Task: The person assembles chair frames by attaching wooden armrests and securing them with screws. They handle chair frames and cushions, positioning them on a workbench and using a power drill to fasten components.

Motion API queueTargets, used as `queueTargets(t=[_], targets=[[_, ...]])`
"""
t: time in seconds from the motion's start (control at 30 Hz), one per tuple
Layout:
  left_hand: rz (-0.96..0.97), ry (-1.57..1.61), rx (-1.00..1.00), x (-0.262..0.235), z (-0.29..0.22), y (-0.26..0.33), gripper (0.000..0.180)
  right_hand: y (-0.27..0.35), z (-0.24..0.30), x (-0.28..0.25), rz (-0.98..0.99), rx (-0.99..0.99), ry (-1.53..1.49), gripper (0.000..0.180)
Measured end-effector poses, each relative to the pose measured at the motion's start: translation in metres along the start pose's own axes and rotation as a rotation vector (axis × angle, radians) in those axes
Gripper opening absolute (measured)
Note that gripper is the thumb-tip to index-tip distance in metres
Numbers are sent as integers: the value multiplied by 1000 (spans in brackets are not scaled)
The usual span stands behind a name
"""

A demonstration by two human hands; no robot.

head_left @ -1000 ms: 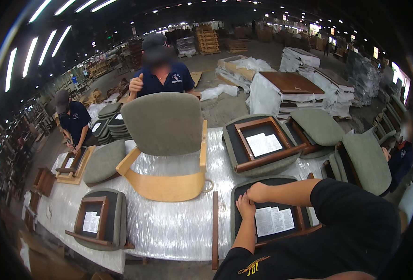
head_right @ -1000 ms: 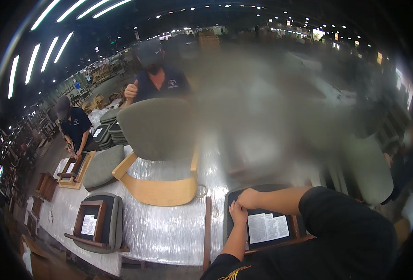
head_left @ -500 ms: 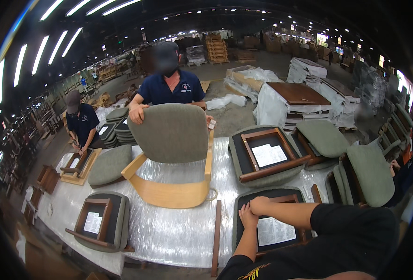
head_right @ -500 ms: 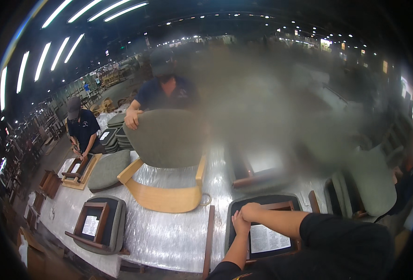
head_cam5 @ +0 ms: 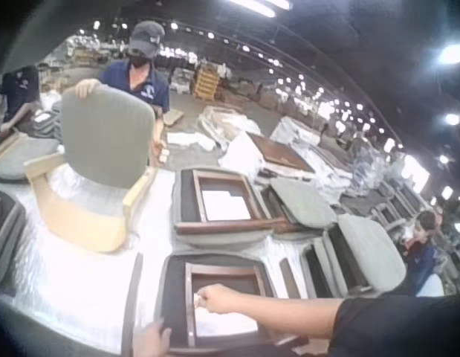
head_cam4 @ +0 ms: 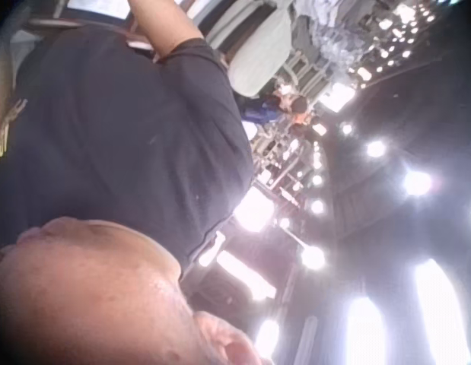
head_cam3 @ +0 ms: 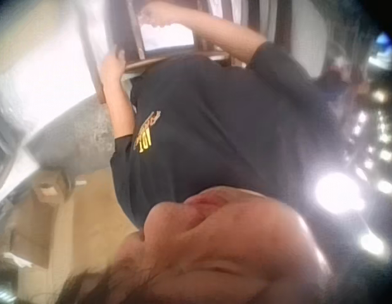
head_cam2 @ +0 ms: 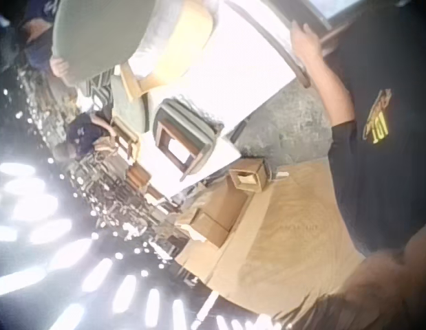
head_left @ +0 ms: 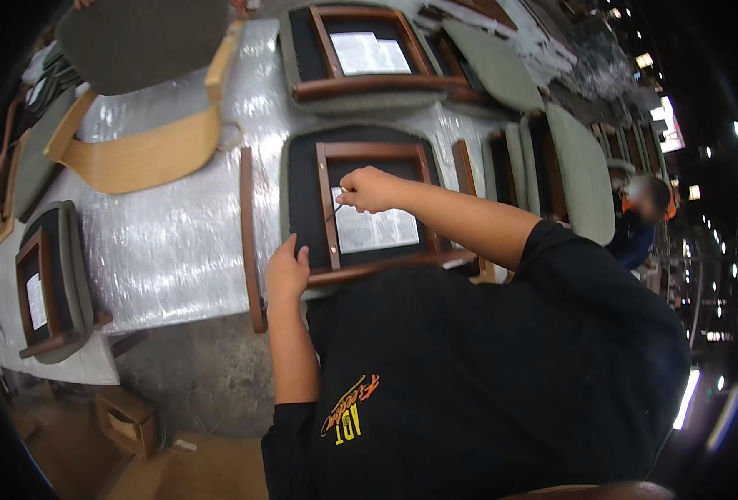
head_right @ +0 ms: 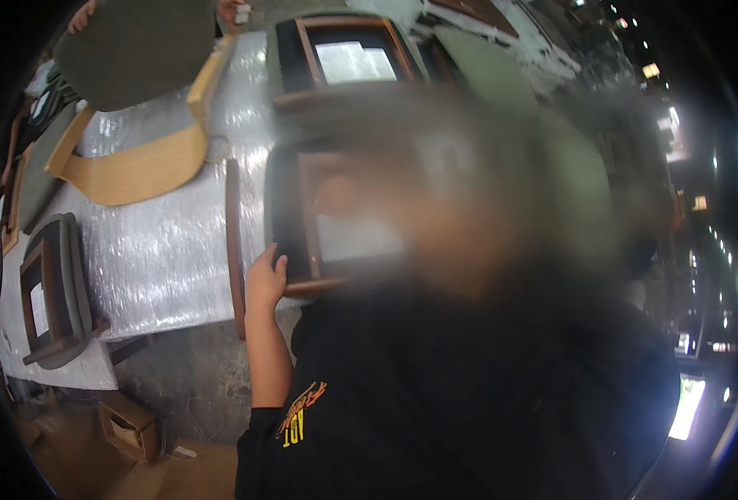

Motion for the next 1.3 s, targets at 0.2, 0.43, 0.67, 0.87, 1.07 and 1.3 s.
queueTargets(t=[0.2, 0.43, 0.67, 0.87, 1.07, 1.3], targets=[[-37, -132, 102, 6, -12, 31, 29, 38, -8, 51, -310, -322, 237, 30], [-1, -135, 92, 0, -19, 18, 29, 54, -7, 71, -437, -366, 288, 29], [277, -75, 203, 29, -44, 12, 29, 44, 9, 101, -246, -235, 351, 27], [298, -125, 192, 66, -21, -20, 26, 48, 47, 116, -131, -574, 763, 20], [302, -29, 200, 66, -24, -16, 25, 45, -6, 94, 175, 210, -4, 50], [297, -147, 273, 72, -29, -15, 22, 65, 61, 109, -154, -482, 635, 20]])
Point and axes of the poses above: each hand's wrist, its own y-axis away from the middle knuckle, its own x-axis out of the palm, z = x × y, the point moved 9 cm from there along -y, towards the middle knuckle, and after that the axes turned 6 degrees about -z, right-handed, at the moved point
